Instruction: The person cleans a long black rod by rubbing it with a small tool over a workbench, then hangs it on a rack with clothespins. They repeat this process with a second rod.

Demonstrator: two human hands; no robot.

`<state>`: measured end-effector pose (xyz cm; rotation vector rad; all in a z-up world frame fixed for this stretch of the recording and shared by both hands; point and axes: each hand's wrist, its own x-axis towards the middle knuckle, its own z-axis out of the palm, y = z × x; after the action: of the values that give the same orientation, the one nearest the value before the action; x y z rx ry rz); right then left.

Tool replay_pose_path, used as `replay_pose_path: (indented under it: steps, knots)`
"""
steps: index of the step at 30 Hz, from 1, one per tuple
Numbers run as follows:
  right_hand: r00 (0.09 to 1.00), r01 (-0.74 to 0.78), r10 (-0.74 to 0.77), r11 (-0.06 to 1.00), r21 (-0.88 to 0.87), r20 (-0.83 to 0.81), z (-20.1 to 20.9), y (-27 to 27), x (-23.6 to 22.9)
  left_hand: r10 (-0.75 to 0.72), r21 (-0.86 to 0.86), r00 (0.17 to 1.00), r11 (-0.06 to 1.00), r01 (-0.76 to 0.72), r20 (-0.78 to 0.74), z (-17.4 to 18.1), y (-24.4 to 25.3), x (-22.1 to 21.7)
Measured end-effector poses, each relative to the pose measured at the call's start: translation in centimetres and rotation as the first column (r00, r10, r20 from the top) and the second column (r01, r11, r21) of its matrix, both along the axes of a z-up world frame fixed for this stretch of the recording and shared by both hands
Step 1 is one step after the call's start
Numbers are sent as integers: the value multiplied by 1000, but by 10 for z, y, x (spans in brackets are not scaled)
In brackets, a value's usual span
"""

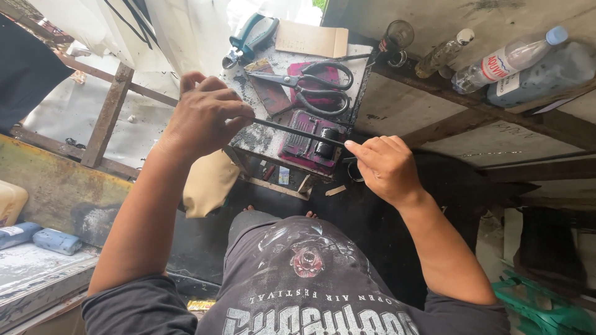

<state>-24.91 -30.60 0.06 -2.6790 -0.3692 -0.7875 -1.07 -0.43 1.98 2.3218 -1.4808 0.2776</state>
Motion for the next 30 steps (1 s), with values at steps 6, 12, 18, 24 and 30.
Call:
replay_pose_path:
  steps: [6,12,18,24,30]
  knots:
    - [998,34,-30,997,-69,57,-12,6,4,14,-19,993,1000,-12,121,-18,3,7]
    - [997,44,-40,997,-61,73,-11,0,-7,-22,-9,989,1000,24,148,-22,-8,0]
    - [994,89,-87,995,-42,60,-14,-14,-31,-93,-43,991,994,98,101,-17,-32,-13]
    - [987,162,-162,986,-25,25,-7,-22,-57,-157,-51,982,985,163,106,-17,-55,-27]
    - [974,225,-225,974,-3,-12,-6,-33,-83,-221,-40,975,974,222,20,-3,-76,-45]
